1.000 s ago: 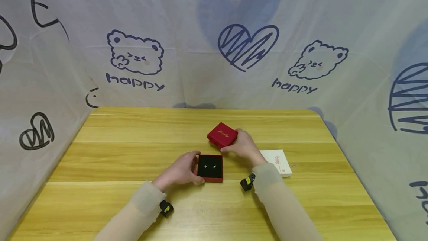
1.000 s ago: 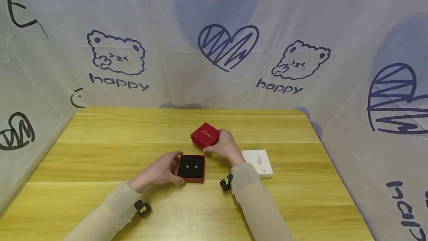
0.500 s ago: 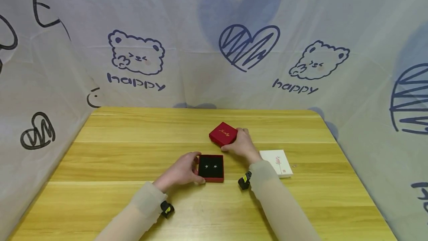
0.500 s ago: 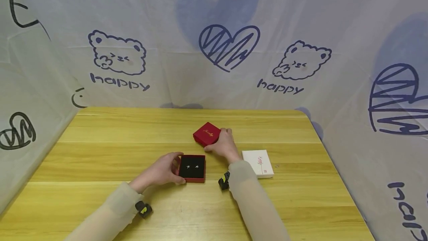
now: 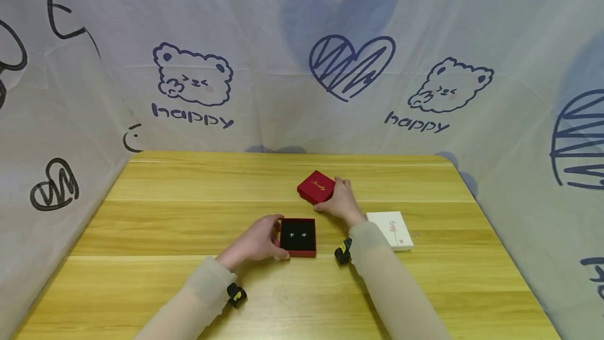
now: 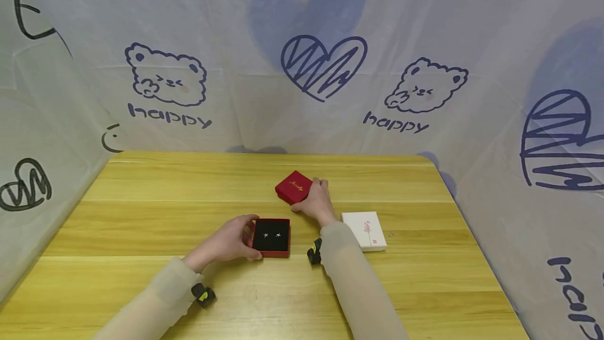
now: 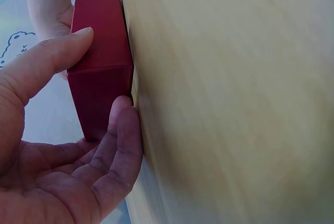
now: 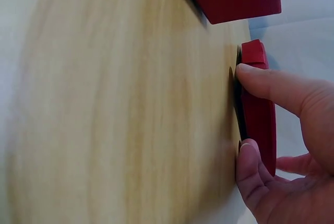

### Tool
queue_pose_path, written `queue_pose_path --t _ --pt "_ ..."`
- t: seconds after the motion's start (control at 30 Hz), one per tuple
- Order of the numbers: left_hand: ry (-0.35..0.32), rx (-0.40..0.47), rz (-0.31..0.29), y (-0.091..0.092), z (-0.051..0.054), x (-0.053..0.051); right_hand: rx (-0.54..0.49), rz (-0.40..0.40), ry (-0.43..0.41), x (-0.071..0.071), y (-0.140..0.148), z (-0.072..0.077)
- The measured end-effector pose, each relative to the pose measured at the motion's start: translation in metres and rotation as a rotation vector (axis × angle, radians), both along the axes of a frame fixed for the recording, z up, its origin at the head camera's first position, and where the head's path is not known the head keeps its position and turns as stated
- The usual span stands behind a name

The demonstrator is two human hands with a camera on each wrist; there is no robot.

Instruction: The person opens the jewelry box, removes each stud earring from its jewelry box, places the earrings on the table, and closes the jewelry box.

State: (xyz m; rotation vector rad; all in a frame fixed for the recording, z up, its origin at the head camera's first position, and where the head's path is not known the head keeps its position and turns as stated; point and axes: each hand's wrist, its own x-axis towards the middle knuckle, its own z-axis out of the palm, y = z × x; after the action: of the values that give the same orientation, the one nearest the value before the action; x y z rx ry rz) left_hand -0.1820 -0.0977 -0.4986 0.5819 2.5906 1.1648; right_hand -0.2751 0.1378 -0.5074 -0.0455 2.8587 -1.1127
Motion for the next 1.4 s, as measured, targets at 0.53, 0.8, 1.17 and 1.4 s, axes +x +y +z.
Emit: queue_pose_path --t 0.53,0.8,1.17,1.4 --pt "0.002 0.017 -0.009 0.004 0.001 -0.001 0.004 -0.061 0.019 -0.002 0.0 -0.003" --pt "-0.003 0.018 -0.002 0.004 0.0 -0.001 -0.045 -0.012 0.01 0.002 0.007 0.002" --pt "-0.013 0.001 0.036 0.002 -0.002 0.001 -0.099 0.092 0.029 0.03 0.012 0.015" --pt "-0.028 0.015 0.027 -0.002 0.001 0.004 -0.097 0.207 -0.038 0.056 0.013 0.021"
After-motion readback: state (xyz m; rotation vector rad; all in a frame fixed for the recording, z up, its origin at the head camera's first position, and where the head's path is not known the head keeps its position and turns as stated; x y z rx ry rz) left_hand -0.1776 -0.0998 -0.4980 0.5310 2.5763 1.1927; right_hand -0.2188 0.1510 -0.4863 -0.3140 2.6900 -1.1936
